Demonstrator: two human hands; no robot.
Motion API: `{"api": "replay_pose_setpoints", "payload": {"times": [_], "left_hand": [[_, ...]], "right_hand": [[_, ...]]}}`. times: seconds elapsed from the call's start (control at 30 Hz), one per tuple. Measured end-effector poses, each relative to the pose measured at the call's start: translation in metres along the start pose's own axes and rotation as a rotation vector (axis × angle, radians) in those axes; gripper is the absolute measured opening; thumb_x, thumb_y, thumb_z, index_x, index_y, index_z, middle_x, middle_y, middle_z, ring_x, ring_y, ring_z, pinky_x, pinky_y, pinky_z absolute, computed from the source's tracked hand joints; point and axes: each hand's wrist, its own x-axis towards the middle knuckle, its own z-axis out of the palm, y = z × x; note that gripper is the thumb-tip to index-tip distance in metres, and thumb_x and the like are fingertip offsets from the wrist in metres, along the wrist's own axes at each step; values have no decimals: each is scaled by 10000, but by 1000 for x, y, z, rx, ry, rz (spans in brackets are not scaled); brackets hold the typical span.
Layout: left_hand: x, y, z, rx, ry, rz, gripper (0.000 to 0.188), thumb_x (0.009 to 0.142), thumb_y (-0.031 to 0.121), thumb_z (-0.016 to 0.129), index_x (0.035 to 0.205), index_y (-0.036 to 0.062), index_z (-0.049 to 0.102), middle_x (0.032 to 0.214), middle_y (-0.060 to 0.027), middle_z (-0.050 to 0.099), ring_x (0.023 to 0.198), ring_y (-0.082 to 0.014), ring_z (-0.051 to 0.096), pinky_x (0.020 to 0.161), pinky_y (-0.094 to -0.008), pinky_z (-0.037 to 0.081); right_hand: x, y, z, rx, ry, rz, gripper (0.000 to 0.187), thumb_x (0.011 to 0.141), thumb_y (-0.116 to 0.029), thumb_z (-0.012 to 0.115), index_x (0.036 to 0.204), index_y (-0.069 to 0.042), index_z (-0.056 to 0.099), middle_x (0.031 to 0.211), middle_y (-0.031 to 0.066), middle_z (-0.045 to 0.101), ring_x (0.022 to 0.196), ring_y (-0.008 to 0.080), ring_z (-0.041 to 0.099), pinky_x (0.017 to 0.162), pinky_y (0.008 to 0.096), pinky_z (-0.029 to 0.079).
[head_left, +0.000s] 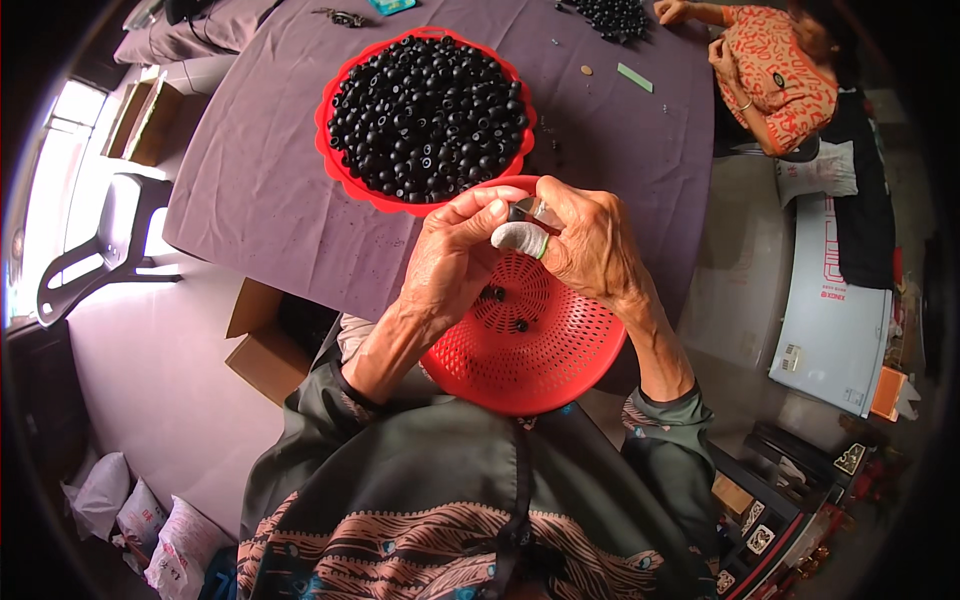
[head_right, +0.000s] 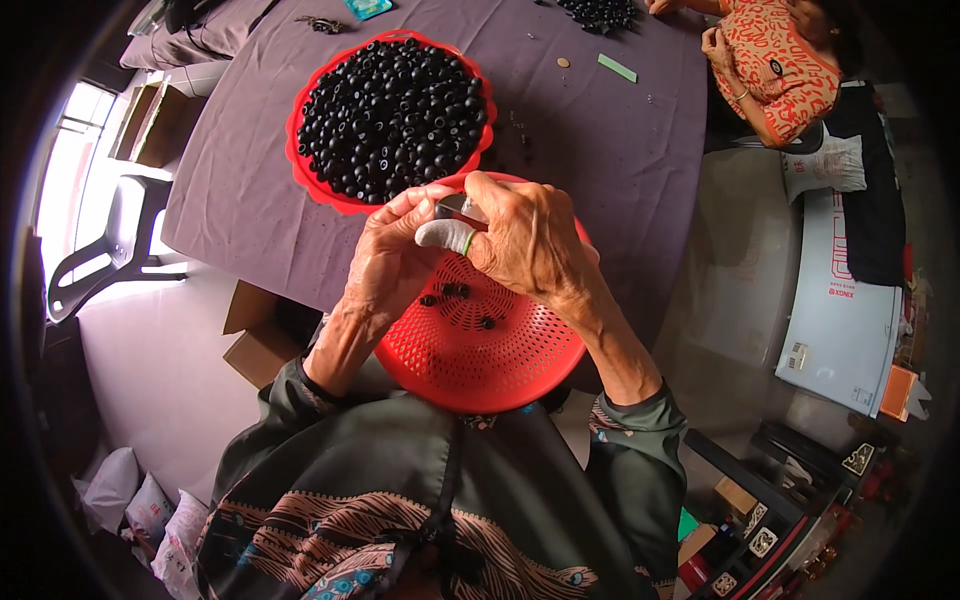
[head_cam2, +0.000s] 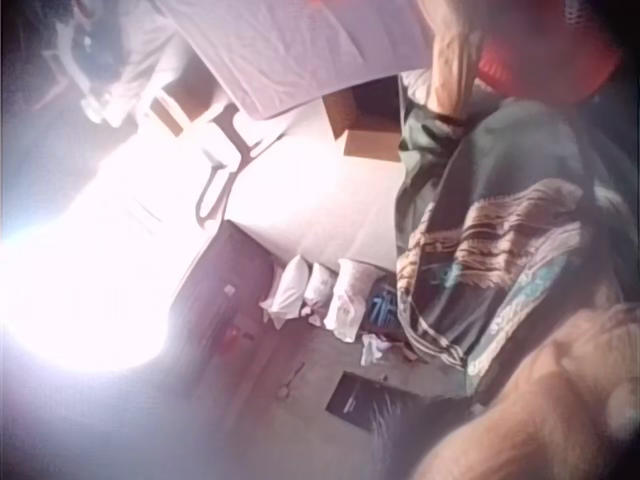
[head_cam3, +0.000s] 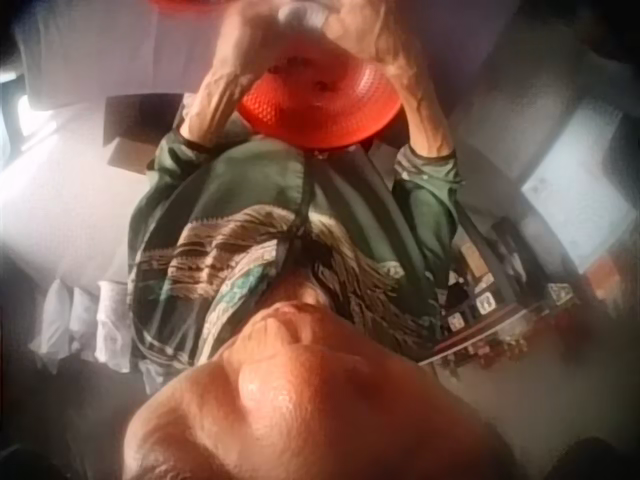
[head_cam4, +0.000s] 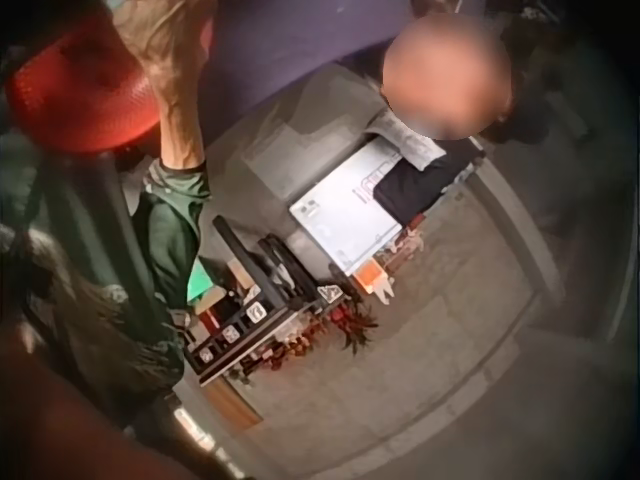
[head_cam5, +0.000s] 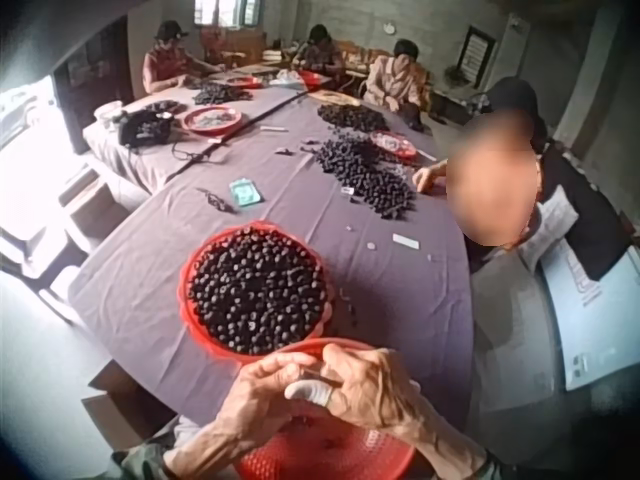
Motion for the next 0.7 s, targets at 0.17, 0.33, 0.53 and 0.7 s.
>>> {"api": "replay_pose_setpoints", "payload": {"times": [0.17, 0.33, 0.53, 0.7], "left_hand": [[0, 0, -1, 32, 20, -4, 178, 872, 111, 545, 995, -8, 590, 932, -55, 605, 841, -134, 568, 782, -280, 469], [0, -2, -3, 57, -2, 25, 182, 883, 100, 512, 1012, -13, 574, 960, -67, 599, 877, -156, 582, 823, -310, 481], [1, -4, 1, 84, -6, 83, 175, 865, 99, 549, 991, -16, 590, 927, -76, 613, 853, -143, 573, 789, -280, 465], [0, -1, 2, -8, -17, 29, 166, 865, 79, 542, 990, -18, 591, 933, -72, 612, 854, -142, 573, 798, -283, 465]], "right_hand": [[-1, 3, 5, 68, 25, -8, 543, 735, -553, 582, 866, -26, 573, 592, 117, 543, 533, 279, 577, 483, 342, 447], [-4, 1, 8, 58, 68, -14, 501, 753, -518, 586, 847, -26, 572, 595, 117, 545, 526, 272, 573, 478, 347, 448], [-8, 4, 11, -88, 69, -28, 490, 761, -509, 581, 791, -21, 551, 595, 112, 540, 511, 269, 565, 455, 353, 440], [-2, -1, 0, 34, 92, -38, 450, 723, -486, 635, 823, -51, 585, 612, 87, 593, 547, 265, 602, 474, 336, 476]]}}
